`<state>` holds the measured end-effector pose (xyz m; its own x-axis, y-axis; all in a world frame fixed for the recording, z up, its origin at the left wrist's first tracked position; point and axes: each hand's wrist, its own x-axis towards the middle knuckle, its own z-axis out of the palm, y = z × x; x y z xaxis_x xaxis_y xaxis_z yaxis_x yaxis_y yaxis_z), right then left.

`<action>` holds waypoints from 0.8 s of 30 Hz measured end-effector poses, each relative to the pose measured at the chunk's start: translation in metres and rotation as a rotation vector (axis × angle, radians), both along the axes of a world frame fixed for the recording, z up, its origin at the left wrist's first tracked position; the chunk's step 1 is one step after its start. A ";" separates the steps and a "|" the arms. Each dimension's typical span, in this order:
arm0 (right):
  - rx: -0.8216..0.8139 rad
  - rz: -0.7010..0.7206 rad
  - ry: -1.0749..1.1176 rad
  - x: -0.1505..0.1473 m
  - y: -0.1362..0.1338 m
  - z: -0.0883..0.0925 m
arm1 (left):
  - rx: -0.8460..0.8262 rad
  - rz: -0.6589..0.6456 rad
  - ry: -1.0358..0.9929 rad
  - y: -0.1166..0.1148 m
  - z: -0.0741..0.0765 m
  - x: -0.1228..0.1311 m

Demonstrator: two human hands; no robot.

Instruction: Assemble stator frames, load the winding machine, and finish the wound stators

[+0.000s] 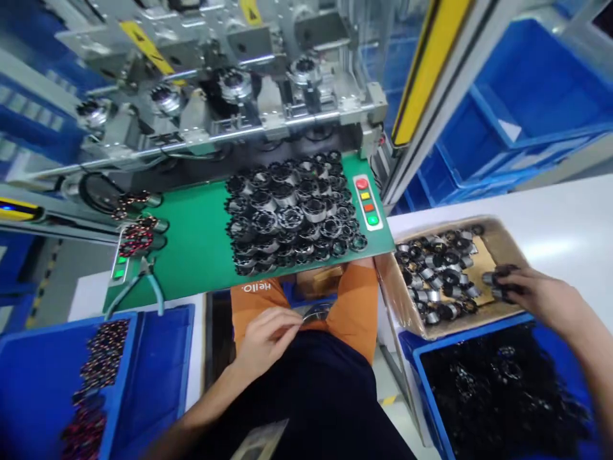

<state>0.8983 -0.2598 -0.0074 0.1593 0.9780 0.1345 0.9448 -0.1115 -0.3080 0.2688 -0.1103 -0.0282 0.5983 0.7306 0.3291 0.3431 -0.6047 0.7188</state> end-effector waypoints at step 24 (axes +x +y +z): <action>-0.193 0.898 -0.342 -0.383 0.263 0.266 | -0.314 0.483 -0.594 0.122 -0.028 -0.097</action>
<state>0.5152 0.0032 0.2589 -0.6725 0.7267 -0.1397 0.7380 0.6726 -0.0540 0.1720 0.0116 -0.0567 -0.0143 0.9733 0.2290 0.0234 -0.2286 0.9732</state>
